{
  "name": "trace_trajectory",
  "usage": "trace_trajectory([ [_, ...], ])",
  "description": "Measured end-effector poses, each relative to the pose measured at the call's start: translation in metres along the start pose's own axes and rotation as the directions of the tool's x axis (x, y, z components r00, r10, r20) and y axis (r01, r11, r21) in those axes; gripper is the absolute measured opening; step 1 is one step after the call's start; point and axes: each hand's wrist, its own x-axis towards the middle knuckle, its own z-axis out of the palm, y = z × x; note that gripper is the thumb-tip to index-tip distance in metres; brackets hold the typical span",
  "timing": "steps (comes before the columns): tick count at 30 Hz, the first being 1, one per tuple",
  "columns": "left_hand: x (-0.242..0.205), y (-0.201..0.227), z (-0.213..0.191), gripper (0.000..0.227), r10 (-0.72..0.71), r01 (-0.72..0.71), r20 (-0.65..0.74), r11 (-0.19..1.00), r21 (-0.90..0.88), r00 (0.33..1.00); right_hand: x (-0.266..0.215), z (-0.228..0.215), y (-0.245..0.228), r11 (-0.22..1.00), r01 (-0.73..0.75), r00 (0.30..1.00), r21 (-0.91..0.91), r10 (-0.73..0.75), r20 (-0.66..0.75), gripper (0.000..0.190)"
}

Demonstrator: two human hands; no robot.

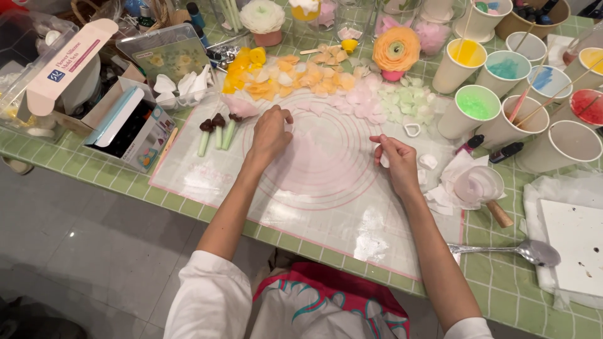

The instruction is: Manually thinning and shaping small pieces of white wax to create petals for a candle flower.

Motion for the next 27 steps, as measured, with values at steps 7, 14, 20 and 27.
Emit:
trace_trajectory([
  [7,0.011,-0.013,-0.012,0.050,0.114,-0.102,0.114,0.989,-0.105,0.987,-0.005,0.007,-0.012,0.995,-0.017,0.999,-0.094,0.014,-0.034,0.034],
  [14,0.044,-0.040,-0.012,0.043,0.197,-0.200,0.421,0.979,-0.039,0.886,-0.001,0.004,-0.001,0.994,0.064,0.998,-0.087,-0.062,0.023,0.034],
  [20,0.063,-0.036,-0.015,0.040,0.130,-0.144,0.656,0.989,-0.033,0.743,-0.003,0.003,-0.001,0.993,0.075,0.997,-0.094,-0.073,0.025,0.032],
  [27,0.069,-0.025,-0.023,0.036,0.108,-0.180,0.721,0.983,0.024,0.684,-0.003,0.004,-0.003,0.991,0.078,0.997,-0.106,-0.075,0.027,0.031],
])
